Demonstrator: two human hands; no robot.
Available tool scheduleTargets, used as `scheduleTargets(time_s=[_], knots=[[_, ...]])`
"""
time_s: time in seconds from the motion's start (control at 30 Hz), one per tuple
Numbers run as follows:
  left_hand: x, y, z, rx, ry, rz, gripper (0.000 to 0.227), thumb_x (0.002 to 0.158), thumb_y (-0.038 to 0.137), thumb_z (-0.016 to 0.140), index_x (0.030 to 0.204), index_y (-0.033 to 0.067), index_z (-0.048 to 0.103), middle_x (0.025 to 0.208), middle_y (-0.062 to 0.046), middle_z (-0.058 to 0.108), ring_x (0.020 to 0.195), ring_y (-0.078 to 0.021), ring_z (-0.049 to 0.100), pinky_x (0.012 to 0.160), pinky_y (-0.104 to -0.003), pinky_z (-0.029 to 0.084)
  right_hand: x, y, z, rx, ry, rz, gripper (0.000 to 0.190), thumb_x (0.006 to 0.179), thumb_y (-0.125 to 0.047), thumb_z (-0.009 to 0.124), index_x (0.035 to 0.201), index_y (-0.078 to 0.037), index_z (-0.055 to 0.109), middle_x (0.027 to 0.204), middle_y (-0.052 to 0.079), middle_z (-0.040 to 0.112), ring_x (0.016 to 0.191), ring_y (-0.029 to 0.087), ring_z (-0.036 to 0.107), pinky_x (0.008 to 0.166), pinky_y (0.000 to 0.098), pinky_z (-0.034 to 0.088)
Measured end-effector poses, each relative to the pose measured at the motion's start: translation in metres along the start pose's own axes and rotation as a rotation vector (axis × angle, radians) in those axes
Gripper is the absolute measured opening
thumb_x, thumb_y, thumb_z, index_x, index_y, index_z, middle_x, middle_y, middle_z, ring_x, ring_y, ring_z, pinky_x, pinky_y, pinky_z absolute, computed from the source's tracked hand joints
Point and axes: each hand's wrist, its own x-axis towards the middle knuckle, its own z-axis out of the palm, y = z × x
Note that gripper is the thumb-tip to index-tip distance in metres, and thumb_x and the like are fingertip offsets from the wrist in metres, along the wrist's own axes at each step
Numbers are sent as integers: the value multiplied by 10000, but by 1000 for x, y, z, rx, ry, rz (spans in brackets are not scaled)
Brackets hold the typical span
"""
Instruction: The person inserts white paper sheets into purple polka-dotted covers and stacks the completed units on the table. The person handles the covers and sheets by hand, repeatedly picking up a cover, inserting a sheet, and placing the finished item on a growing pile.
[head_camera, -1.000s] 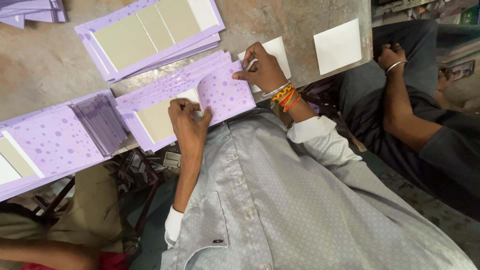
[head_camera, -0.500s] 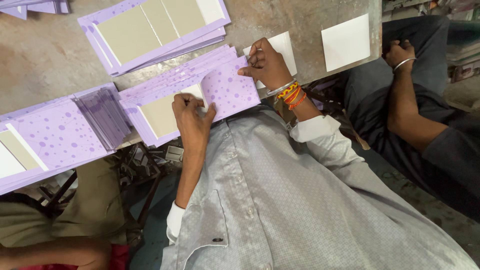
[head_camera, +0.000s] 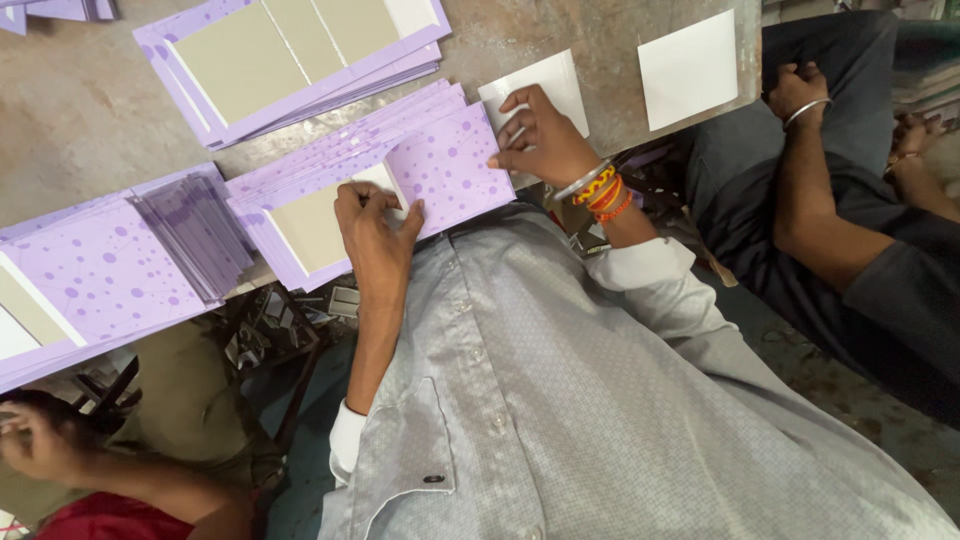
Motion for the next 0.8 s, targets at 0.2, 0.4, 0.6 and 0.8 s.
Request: scheduleTargets(time_s=[0.2,0.4,0.6,0.8], knots=[[0,-2,1,-17,-29,-47,272,777,71,886,846,-90,678,1025,-153,541,941,-275,523,758,-383,470,-10,-1,4,47,-47,91,576,839,-57,850,1264,-65,461,957,46,644,885,123,666,800,274,566],[-2,-1,2,-5,-23,-35,274,785,78,891,847,-89,683,1036,-152,535,945,-273,517,748,-376,470,-9,2,4,48,-35,61,561,837,-31,845,1255,-65,472,943,41,650,883,115,666,816,265,562],[-2,-1,2,-1,1,-14,290,781,73,905,847,-90,674,1055,-153,530,946,-263,514,749,-377,470,-9,2,4,85,-50,65,564,837,-25,841,1254,-62,464,934,40,648,876,113,667,801,268,567],[-6,0,2,-57,32,-99,622,765,64,937,1204,-89,524,1181,-206,425,935,-261,533,760,-378,527,2,4,0,137,3,100,473,930,-134,793,1248,-69,449,885,62,693,777,107,684,664,253,582]])
